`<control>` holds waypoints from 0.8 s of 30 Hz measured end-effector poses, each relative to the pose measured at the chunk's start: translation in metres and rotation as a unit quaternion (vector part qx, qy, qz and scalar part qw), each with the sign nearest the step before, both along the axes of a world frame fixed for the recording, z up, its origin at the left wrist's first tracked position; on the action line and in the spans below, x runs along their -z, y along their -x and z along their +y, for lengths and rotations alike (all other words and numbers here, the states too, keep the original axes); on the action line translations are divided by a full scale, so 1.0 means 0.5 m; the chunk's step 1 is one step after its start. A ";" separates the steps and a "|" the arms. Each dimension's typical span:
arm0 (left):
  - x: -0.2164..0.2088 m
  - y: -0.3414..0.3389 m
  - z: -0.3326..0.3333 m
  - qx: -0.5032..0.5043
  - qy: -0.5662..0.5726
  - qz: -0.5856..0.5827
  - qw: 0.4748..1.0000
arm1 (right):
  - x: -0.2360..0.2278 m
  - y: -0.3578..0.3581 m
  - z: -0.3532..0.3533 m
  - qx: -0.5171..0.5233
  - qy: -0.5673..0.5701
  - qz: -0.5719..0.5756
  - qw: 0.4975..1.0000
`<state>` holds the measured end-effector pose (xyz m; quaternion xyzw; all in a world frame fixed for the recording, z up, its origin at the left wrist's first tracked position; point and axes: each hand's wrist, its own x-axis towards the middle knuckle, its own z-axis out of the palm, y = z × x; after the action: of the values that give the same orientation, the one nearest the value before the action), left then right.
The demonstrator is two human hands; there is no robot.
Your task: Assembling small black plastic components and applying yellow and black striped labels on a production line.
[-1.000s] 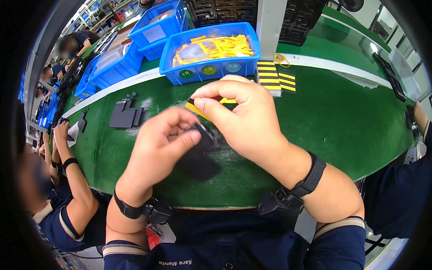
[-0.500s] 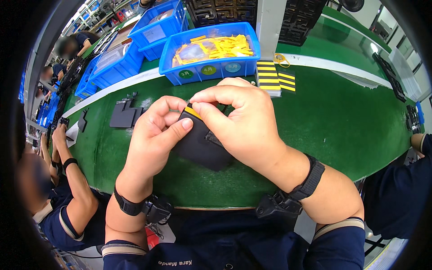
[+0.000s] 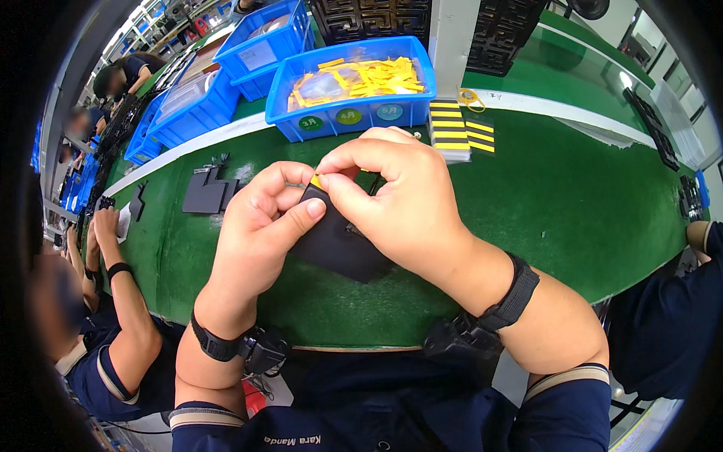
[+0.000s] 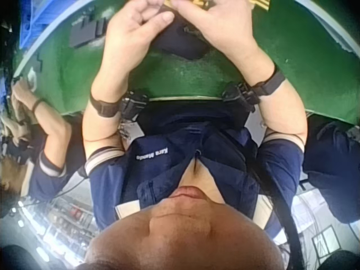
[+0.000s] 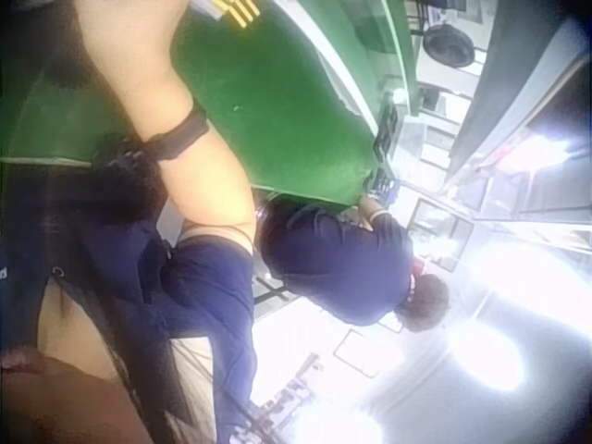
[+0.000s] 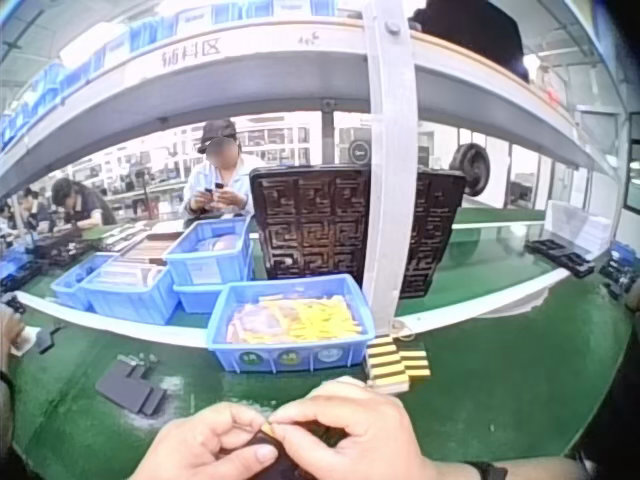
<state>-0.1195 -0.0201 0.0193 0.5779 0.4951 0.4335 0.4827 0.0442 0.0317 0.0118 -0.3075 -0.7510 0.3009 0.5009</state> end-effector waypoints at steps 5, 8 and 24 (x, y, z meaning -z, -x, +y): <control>0.002 -0.012 -0.003 0.002 -0.006 -0.054 0.999 | -0.003 -0.002 0.003 -0.004 0.044 -0.018 0.999; 0.017 -0.007 -0.003 -0.035 -0.040 -0.054 0.997 | 0.001 -0.012 0.013 -0.017 0.017 -0.034 0.999; 0.012 -0.003 0.006 -0.034 -0.031 -0.187 0.981 | -0.037 -0.028 0.006 0.046 -0.266 -0.098 0.958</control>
<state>-0.1178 -0.0172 0.0132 0.4838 0.4017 0.5652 0.5339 0.0584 0.0346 0.0305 -0.2255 -0.8343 0.0354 0.5018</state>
